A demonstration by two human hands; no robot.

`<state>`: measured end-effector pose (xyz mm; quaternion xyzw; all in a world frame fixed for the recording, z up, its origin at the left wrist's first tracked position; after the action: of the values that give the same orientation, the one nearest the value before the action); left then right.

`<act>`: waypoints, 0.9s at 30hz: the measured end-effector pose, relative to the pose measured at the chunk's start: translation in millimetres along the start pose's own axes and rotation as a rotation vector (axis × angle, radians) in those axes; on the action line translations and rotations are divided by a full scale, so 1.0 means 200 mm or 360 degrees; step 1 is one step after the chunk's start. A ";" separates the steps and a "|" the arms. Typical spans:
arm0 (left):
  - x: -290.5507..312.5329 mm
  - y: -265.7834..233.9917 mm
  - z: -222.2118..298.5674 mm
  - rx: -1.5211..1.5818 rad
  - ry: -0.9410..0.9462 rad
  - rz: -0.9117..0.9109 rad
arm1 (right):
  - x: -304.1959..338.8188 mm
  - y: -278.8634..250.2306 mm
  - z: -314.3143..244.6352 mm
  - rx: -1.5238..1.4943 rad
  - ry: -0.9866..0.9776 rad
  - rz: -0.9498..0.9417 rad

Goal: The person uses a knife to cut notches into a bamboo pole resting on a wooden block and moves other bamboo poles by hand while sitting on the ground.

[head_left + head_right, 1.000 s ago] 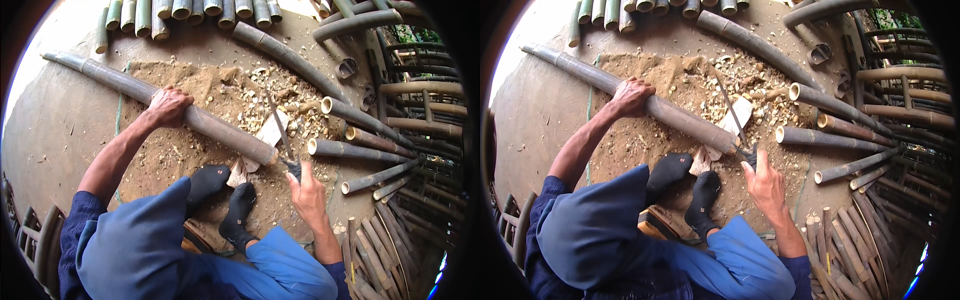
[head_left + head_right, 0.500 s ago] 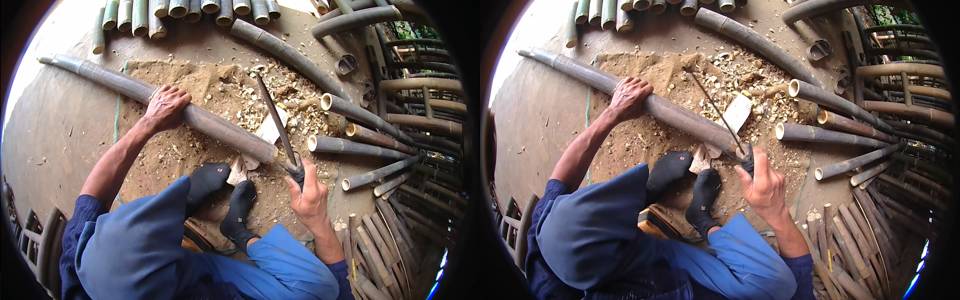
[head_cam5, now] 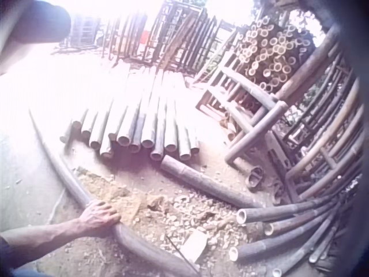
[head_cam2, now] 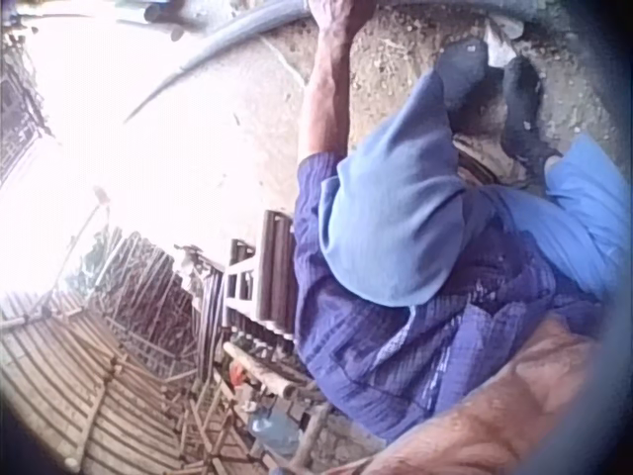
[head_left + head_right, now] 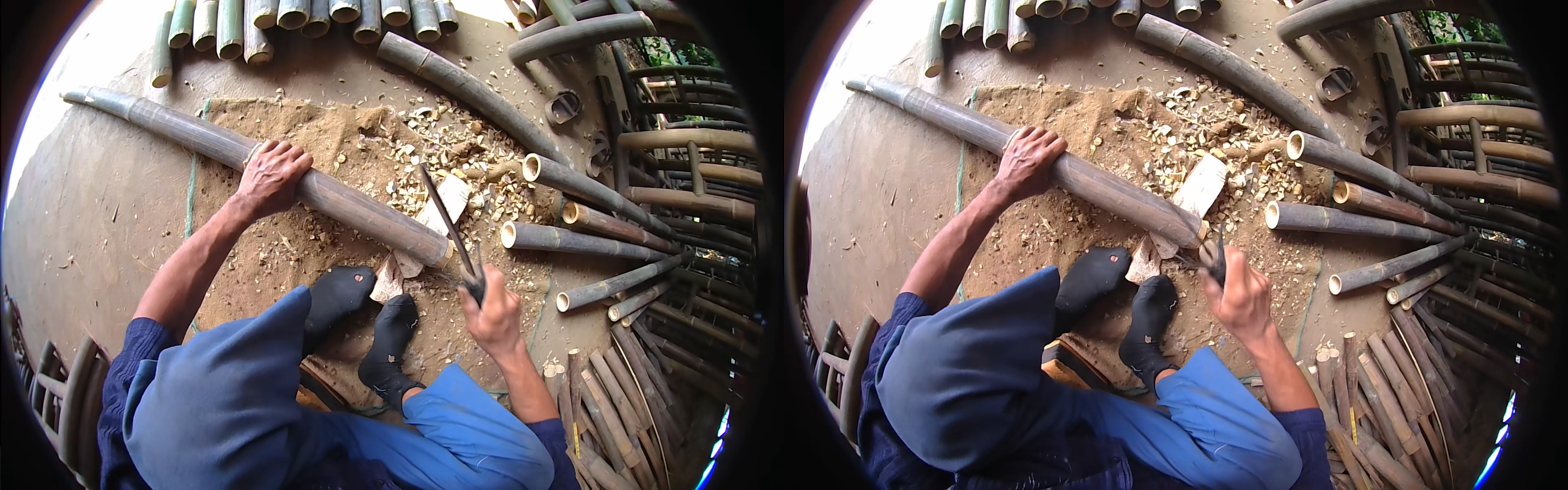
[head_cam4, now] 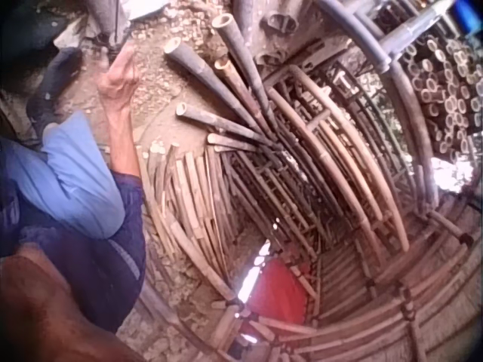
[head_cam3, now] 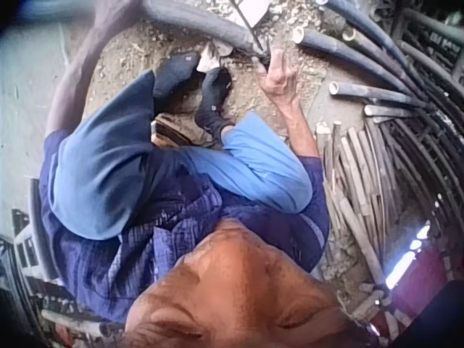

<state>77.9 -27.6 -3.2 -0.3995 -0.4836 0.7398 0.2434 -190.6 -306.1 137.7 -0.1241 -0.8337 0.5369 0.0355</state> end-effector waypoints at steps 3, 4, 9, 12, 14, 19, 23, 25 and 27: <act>0.03 0.03 0.02 0.0017 0.0035 0.0087 | 0.07 0.14 0.26 0.0459 0.0141 -0.0292; 0.02 0.04 0.00 -0.0003 0.0034 0.0116 | -0.01 0.10 0.21 0.0482 0.0081 -0.0305; 0.10 0.01 -0.01 -0.0085 0.0021 0.0136 | -0.09 -0.13 -0.18 -0.0014 -0.0011 0.0063; 0.03 0.00 0.00 -0.0071 0.0037 0.0175 | -0.01 -0.03 -0.01 -0.0018 -0.0014 0.0060; 0.02 0.01 0.03 -0.0045 0.0050 0.0181 | 0.07 0.16 0.27 0.0566 0.0178 -0.0375; 0.07 0.00 -0.01 -0.0063 0.0021 0.0261 | -0.02 0.00 0.10 0.0463 0.0140 -0.0386; 0.09 0.01 0.00 -0.0166 0.0045 0.0412 | -0.08 -0.14 -0.13 -0.0045 -0.0249 0.0260; 0.10 0.00 0.01 -0.0161 0.0050 0.0432 | -0.06 -0.08 -0.09 0.0109 -0.0210 0.0117; 0.08 0.00 0.03 -0.0141 0.0039 0.0413 | 0.07 0.14 0.23 0.0534 0.0196 -0.0395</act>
<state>64.2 -19.3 -7.4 -0.4780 -0.4573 0.7379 0.1337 -208.8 -332.2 93.0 -0.0453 -0.7377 0.6512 0.1723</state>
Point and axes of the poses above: each hand's wrist, its own x-axis away from the middle knuckle, its own y-axis out of the palm, z = x × y, the point moved 6 cm from there along -x, towards the middle knuckle, and after that the axes turned 14 degrees about z, right-handed, at the moved point
